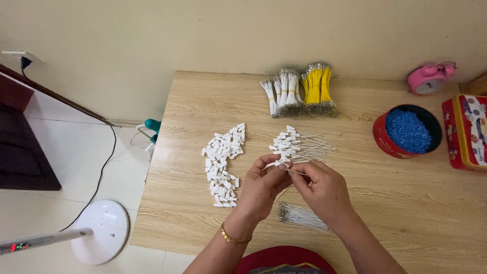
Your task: Assemble small electrical components by inserting wires into plastic housings.
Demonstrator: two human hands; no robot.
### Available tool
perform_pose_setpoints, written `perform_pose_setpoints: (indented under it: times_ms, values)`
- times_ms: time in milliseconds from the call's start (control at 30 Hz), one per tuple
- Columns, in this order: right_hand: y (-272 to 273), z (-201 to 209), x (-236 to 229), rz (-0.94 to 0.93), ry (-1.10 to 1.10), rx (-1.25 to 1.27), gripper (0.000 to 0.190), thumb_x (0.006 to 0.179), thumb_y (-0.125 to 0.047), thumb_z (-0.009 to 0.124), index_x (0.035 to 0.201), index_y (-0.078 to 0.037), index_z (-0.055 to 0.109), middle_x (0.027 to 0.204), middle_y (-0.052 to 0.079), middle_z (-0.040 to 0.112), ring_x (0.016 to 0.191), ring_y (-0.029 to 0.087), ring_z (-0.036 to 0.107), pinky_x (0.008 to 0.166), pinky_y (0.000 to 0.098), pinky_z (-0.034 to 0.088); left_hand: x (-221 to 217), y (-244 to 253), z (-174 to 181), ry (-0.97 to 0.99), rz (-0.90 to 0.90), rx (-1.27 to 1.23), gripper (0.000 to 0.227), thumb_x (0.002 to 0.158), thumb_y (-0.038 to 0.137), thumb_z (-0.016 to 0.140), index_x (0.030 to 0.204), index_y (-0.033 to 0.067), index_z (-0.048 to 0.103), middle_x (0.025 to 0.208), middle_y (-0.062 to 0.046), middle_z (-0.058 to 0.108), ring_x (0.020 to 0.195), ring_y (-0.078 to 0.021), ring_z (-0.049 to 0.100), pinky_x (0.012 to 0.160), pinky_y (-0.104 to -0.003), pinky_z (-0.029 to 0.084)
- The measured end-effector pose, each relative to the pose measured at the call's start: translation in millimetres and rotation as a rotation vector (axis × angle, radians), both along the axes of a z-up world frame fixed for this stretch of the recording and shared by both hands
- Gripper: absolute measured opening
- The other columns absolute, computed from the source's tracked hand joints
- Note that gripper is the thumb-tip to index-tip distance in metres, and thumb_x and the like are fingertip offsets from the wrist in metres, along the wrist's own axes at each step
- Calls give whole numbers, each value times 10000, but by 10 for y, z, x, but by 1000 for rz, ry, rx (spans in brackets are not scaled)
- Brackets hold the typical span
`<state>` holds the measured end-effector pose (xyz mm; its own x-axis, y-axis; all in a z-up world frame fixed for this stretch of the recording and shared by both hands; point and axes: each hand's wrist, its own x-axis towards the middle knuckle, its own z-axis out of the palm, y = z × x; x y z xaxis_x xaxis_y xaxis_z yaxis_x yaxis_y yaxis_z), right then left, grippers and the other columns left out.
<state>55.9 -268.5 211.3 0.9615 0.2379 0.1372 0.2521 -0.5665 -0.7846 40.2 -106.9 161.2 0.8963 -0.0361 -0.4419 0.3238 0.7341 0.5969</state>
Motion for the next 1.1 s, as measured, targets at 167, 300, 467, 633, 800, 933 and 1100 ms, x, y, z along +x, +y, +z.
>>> perform_pose_setpoints:
  times_ms: [167, 300, 467, 633, 800, 933, 1100]
  values:
    - [30, -10, -11, -19, 102, 33, 103, 922, -150, 682, 988, -91, 734, 759, 167, 705, 762, 364, 725, 724, 467, 570, 3, -17, 131, 24, 42, -16, 285, 918, 32, 732, 1165, 86, 601, 984, -159, 767, 904, -325, 778, 856, -444, 652]
    - [46, -15, -22, 8, 69, 37, 68, 948, -126, 650, 964, -96, 709, 751, 145, 714, 778, 343, 735, 741, 443, 582, -4, -40, 33, 35, 50, -15, 274, 921, 31, 734, 1155, 74, 598, 955, -160, 762, 890, -324, 779, 850, -436, 654]
    - [42, -167, -20, 25, 74, 26, 80, 961, -147, 650, 914, -121, 710, 728, 107, 709, 775, 315, 729, 742, 426, 576, -33, -85, -210, 55, 68, 46, 279, 917, 37, 754, 1148, 68, 601, 895, -135, 747, 836, -301, 781, 821, -418, 657]
    - [32, -568, 75, 84, 112, -58, 89, 951, -149, 645, 901, -148, 718, 745, 84, 723, 810, 311, 731, 765, 431, 579, -9, 2, -439, 105, 65, 97, 294, 917, 48, 765, 1165, 51, 606, 880, -119, 740, 781, -252, 772, 767, -375, 668]
    - [-110, -1397, 277, 35, 304, -146, 220, 1019, -55, 540, 1144, -39, 720, 1020, 227, 730, 1037, 422, 697, 923, 504, 532, 117, 568, -738, -55, -110, 837, 642, 902, 19, 728, 1480, -7, 449, 1440, -378, 475, 1221, -558, 582, 1015, -578, 540]
    - [-329, -2010, 320, 111, 93, -158, 290, 968, -62, 590, 1214, -127, 729, 1150, 134, 728, 1155, 356, 671, 1000, 455, 516, -63, 1084, -1358, -162, -56, 1573, 433, 843, 87, 765, 1269, 112, 694, 1042, -168, 729, 953, -408, 720, 831, -530, 582]
    - [-82, -2130, 137, 252, 64, -571, 305, 964, -119, 555, 1215, -204, 705, 1181, 70, 700, 1194, 306, 652, 1018, 472, 542, -235, 1378, -1947, -106, -248, 2171, 276, 823, 420, 778, 1089, 346, 775, 1007, 62, 712, 990, -208, 673, 904, -430, 519]
